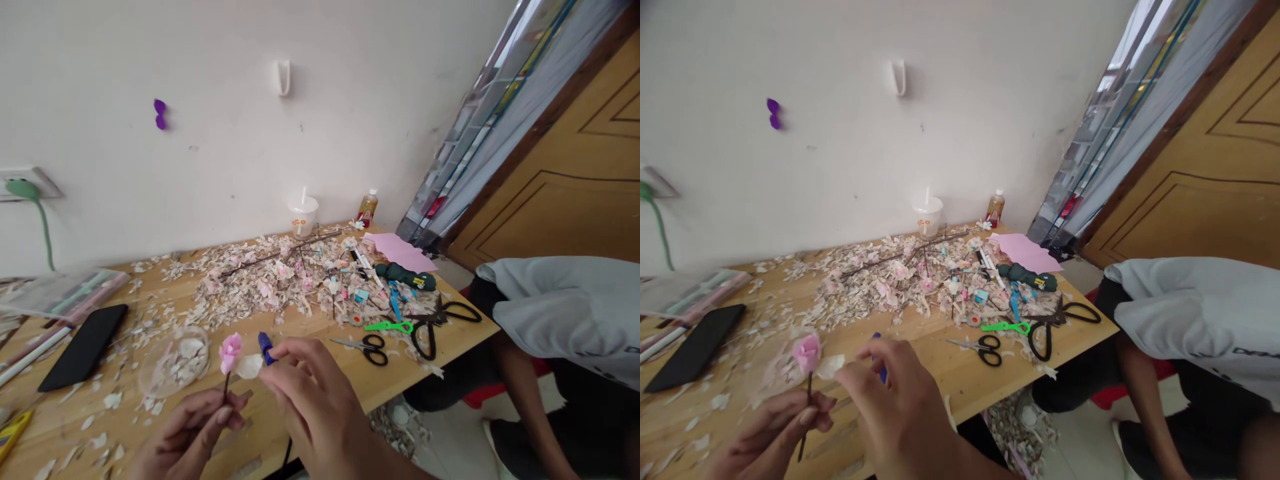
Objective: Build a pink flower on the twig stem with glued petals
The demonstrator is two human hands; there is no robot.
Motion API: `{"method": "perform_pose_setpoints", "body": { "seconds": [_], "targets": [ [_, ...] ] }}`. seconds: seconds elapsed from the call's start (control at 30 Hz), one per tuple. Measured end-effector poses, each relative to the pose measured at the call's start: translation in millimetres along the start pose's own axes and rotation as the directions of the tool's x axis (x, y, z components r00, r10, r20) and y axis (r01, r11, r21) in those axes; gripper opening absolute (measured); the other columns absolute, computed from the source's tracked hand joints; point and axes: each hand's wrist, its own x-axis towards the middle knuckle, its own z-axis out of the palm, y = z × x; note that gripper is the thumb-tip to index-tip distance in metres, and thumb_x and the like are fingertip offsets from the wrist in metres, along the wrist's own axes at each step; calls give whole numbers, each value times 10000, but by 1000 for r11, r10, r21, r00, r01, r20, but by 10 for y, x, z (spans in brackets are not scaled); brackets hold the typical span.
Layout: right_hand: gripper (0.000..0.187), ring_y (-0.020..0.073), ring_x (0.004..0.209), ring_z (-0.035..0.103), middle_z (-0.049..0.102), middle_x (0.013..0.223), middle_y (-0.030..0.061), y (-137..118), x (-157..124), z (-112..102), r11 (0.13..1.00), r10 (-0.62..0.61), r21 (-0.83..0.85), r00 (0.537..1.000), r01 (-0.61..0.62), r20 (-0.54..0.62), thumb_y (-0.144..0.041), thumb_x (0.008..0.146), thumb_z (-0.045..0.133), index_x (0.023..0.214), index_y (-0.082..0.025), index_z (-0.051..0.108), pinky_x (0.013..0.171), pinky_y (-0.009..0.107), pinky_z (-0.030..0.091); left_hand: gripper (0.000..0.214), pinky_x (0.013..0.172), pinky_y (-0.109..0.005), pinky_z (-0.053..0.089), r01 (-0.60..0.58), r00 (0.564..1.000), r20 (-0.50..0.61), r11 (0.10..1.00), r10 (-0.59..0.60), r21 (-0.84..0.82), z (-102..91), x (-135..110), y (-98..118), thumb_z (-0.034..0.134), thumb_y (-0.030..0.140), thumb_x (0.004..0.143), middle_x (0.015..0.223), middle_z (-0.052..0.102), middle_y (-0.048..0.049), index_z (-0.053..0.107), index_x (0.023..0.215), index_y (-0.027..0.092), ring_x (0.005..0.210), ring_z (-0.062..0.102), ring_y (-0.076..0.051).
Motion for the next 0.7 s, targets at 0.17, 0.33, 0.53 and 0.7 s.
{"method": "perform_pose_setpoints", "body": {
  "seconds": [0.17, 0.33, 0.53, 0.7],
  "targets": [
    [287, 203, 871, 675, 723, 1013, 92, -44, -29, 46, 992, -79, -101, 997, 80, 9, -119, 1032, 492, 1309, -182, 531, 780, 311, 564, 346, 565, -211, 614, 80, 996, 53, 991, -74, -112, 49, -43, -75, 872, 548, 661, 659, 785, -52, 793, 746, 222, 571, 746, -189],
    [241, 188, 835, 669, 709, 940, 59, -102, -18, 75, 996, -22, -90, 1000, 23, 13, -155, 1059, 460, 1272, -197, 565, 741, 289, 534, 361, 589, -189, 592, 125, 992, 43, 977, -119, -174, 86, -71, -77, 896, 528, 647, 693, 793, -43, 771, 774, 213, 594, 733, -161],
    [187, 171, 860, 671, 712, 938, 58, -145, 46, -11, 999, -38, 13, 999, 37, 33, -160, 1060, 468, 1178, -196, 608, 777, 268, 534, 286, 601, -197, 592, 94, 988, 142, 973, -65, -211, 74, -94, -38, 864, 462, 732, 738, 804, -44, 762, 828, 212, 619, 737, -160],
    [165, 173, 871, 682, 726, 940, 68, -171, 65, -102, 1000, -31, 7, 999, 30, 27, -131, 1054, 471, 1120, -183, 613, 800, 272, 546, 178, 652, -233, 620, 35, 987, 162, 961, 10, -274, 83, -87, -69, 851, 364, 769, 756, 801, -18, 765, 851, 232, 633, 745, -159]
  ]
}}
